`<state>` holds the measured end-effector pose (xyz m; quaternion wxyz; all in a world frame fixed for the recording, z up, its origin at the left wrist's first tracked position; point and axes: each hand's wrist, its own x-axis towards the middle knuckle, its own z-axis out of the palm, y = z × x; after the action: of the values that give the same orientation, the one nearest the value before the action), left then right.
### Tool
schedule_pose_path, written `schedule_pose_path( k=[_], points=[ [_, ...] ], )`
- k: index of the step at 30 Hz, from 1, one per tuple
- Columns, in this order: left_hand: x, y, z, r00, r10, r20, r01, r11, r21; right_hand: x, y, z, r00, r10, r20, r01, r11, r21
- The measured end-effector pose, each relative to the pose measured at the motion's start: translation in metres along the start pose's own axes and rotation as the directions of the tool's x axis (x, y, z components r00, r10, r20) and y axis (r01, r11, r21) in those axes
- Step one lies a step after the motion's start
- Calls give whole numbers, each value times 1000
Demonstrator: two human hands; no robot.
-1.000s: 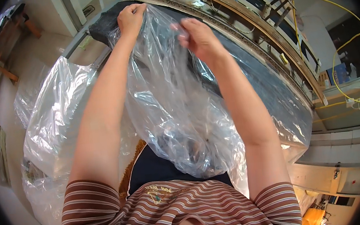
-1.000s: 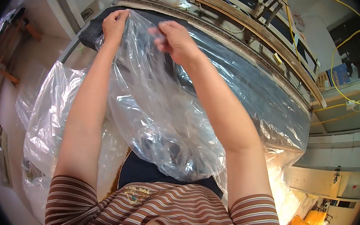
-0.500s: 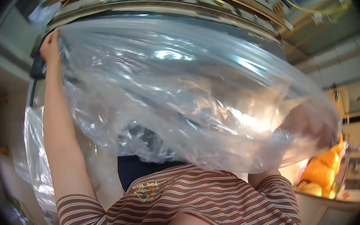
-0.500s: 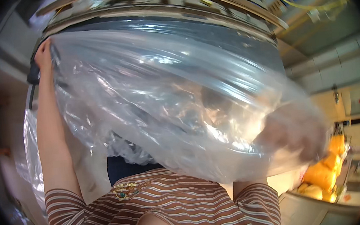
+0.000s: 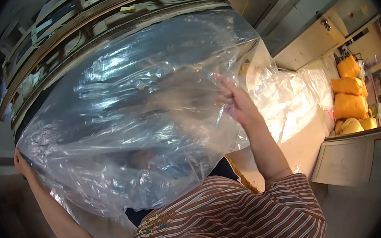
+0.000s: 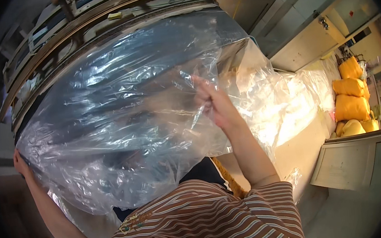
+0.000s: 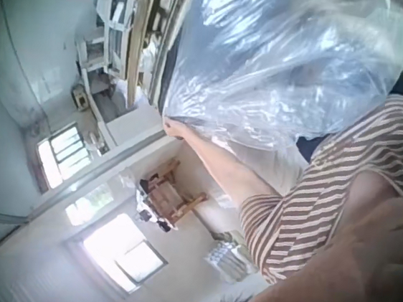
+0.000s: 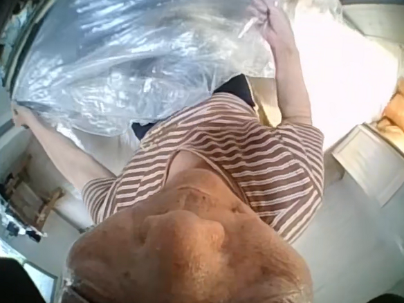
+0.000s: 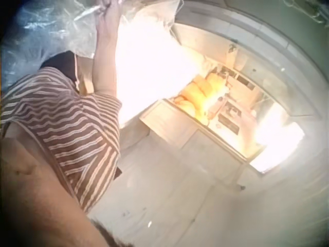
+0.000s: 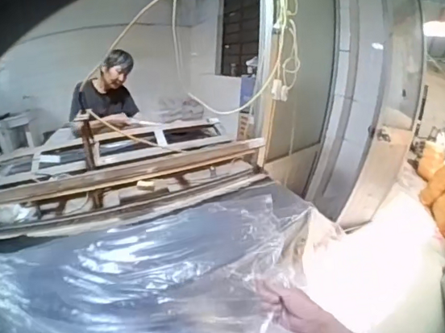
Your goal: The person wraps a large, dark, curved object, likely a sofa or chair, with a clear plastic sheet. They repeatedly pull, smooth, and fold the plastic over the object's surface to cover it completely. The task involves continuous handling of the plastic sheet to ensure it adheres to the object's contours.
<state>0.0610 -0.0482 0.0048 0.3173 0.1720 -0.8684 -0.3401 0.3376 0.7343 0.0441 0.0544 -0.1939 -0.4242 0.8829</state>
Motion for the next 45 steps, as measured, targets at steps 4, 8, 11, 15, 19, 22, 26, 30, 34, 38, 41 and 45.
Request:
schedule_pose_path(
  k=[4, 8, 11, 15, 19, 22, 26, 30, 34, 38, 41, 45],
  points=[
    [-9, 8, -4, 999, 23, 46, -29, 991, 131, 34, -67, -42, 932, -288, -220, 183, 898, -400],
    [0, -11, 0, 984, 140, 112, -158, 973, 167, 73, -93, -100, 784, -620, 24, 98, 86, -991],
    [-8, -11, -4, 984, 135, 117, -153, 975, 164, 89, -110, -76, 619, -710, 335, -63, -470, -880],
    [-22, 11, 0, 985, 141, 99, -160, 961, 223, 136, -127, -24, 584, -601, 546, 207, -539, -816],
    [-22, 18, -20, 987, 142, 70, -155, 955, 253, 182, -96, -7, 735, -494, 465, 144, -555, -819],
    [-32, 29, -43, 997, 5, 77, -22, 974, 227, 175, -86, 3, 759, -477, 443, 61, -626, -777],
    [-58, 70, -84, 994, -65, 86, 63, 998, 25, 168, -87, -4, 711, -496, 499, 108, -624, -774],
    [-48, 65, -146, 994, 1, 109, -20, 984, 177, 179, -94, -4, 640, -488, 594, 176, -659, -731],
    [-57, 44, -197, 986, 39, 162, -80, 964, 253, 205, -111, -15, 610, -511, 605, 249, -602, -759],
    [-95, 11, -237, 968, 11, 252, -86, 953, 290, 238, -112, -29, 637, -640, 430, 309, -299, -903],
    [-124, -5, -225, 956, -238, 170, 212, 964, 161, 249, -123, -38, 717, -537, 444, 352, -272, -896],
    [-91, -14, -213, 982, -188, 11, 188, 982, -13, 257, -145, -11, 724, -576, 379, 617, 295, -729]
  ],
)
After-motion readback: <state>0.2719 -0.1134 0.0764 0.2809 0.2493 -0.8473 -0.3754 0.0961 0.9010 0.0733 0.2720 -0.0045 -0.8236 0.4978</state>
